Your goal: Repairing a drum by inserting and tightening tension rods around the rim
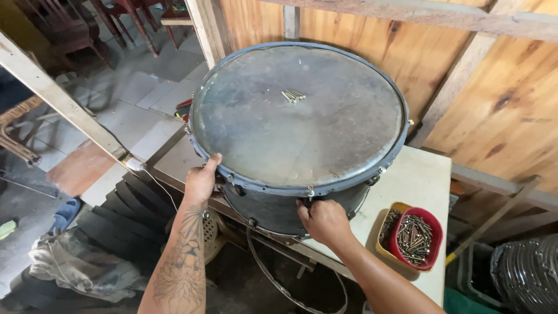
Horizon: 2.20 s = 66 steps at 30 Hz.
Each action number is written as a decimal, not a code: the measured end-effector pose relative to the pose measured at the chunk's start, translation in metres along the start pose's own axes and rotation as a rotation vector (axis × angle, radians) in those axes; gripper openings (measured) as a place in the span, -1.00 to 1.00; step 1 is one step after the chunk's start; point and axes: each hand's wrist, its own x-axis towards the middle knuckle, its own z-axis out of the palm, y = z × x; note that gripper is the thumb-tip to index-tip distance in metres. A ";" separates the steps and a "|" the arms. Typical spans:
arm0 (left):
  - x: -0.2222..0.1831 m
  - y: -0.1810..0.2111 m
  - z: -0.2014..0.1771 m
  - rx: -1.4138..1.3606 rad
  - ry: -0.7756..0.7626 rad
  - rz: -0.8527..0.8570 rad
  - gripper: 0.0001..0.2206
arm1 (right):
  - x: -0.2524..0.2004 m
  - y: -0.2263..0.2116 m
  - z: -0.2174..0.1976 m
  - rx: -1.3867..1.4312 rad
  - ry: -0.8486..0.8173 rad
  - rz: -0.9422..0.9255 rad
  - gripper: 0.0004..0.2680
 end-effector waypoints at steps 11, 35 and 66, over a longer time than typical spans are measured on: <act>0.017 -0.015 -0.003 -0.004 -0.002 0.030 -0.35 | -0.002 0.010 0.004 0.182 0.032 -0.055 -0.52; -0.023 0.016 0.002 -0.009 0.037 -0.006 -0.37 | 0.002 0.040 0.021 0.569 0.593 -0.328 -0.90; 0.039 -0.048 0.003 -0.092 0.065 0.029 -0.36 | 0.000 0.037 -0.060 0.084 0.849 -0.861 -0.83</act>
